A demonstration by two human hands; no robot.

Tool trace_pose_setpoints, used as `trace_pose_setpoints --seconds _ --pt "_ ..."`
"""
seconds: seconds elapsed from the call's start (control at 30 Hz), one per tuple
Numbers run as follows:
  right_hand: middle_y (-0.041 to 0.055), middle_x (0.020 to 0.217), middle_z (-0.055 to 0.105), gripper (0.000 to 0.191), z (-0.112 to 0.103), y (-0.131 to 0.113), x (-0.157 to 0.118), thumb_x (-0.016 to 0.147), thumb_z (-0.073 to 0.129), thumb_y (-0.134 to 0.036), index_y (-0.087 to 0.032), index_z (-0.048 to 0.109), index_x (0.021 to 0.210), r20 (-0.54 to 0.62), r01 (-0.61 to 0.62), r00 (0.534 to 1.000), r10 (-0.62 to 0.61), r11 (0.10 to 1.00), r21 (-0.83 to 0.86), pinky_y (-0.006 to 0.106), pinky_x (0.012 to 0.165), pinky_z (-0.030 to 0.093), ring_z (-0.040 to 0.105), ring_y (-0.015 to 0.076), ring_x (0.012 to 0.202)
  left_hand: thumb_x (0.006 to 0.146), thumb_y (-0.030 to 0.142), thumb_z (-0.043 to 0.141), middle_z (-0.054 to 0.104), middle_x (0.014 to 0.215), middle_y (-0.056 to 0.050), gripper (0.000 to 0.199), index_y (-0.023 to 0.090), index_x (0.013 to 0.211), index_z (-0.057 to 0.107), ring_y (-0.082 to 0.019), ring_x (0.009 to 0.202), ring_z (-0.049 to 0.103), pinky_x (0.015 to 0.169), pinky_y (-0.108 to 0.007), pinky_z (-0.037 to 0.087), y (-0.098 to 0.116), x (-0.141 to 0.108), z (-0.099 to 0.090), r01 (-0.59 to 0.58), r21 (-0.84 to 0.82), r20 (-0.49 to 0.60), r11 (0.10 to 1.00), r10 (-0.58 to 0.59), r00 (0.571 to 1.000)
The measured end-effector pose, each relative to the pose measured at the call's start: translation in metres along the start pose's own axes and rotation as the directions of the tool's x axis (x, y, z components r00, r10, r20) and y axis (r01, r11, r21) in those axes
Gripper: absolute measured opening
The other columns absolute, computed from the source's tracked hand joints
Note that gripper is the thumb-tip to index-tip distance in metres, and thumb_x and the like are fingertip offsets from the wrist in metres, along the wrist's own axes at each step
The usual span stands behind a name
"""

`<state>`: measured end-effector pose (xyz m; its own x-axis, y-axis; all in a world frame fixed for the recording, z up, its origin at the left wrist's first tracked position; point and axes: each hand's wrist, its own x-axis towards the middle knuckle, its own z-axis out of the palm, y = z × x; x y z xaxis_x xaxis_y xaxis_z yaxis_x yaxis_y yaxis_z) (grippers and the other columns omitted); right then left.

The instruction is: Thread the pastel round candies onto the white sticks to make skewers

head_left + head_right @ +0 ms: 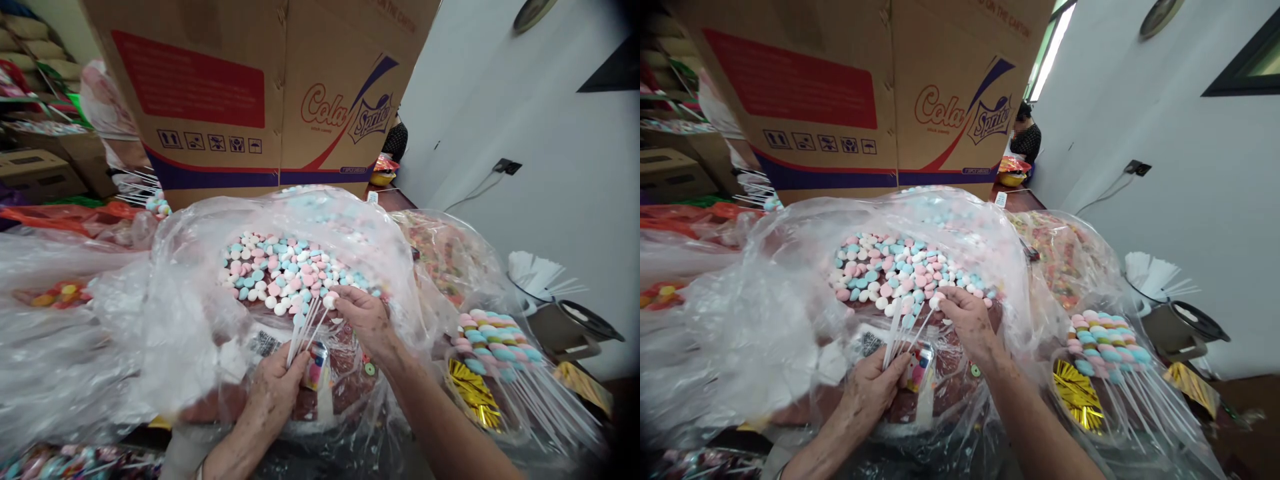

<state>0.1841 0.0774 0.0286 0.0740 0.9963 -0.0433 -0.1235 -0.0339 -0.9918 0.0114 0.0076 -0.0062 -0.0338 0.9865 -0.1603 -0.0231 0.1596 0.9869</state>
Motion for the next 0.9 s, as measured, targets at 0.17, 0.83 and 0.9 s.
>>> trace_pose_setpoints --seconds 0.17,0.83,0.9 --pt "0.002 0.079 0.071 0.035 -0.002 0.0 0.0 0.068 0.076 -0.037 -0.017 0.072 0.096 -0.027 0.037 0.999 -0.036 0.999 0.018 0.027 0.063 0.052 0.063 0.0141 0.065 0.074 0.041 0.065 0.06 0.046 0.002 0.022 0.021 0.075 0.073 -0.017 0.044 0.054 0.041 -0.023 0.033 -0.003 0.003 -0.001 0.021 0.041 0.064 0.999 -0.024 0.998" --pt "0.0006 0.107 0.075 0.028 -0.011 -0.012 -0.011 0.085 0.059 -0.029 -0.028 0.074 0.109 0.295 0.365 0.924 -0.242 0.785 -0.5 0.037 0.092 0.054 0.069 0.02 0.097 0.077 0.04 0.059 0.05 0.047 0.004 0.028 0.021 0.056 0.062 -0.015 0.048 0.044 0.049 -0.023 0.032 0.009 -0.003 -0.001 -0.006 0.168 0.022 0.986 0.002 1.0" --pt "0.0007 0.107 0.075 0.029 -0.009 -0.01 -0.015 0.087 0.057 -0.029 -0.028 0.073 0.11 0.271 0.375 0.925 -0.267 0.765 -0.525 0.038 0.092 0.054 0.07 0.0202 0.096 0.077 0.04 0.059 0.048 0.045 0.004 0.03 0.022 0.054 0.06 -0.015 0.048 0.043 0.048 -0.023 0.031 0.009 -0.003 -0.001 0.001 0.175 0.016 0.985 -0.004 1.0"
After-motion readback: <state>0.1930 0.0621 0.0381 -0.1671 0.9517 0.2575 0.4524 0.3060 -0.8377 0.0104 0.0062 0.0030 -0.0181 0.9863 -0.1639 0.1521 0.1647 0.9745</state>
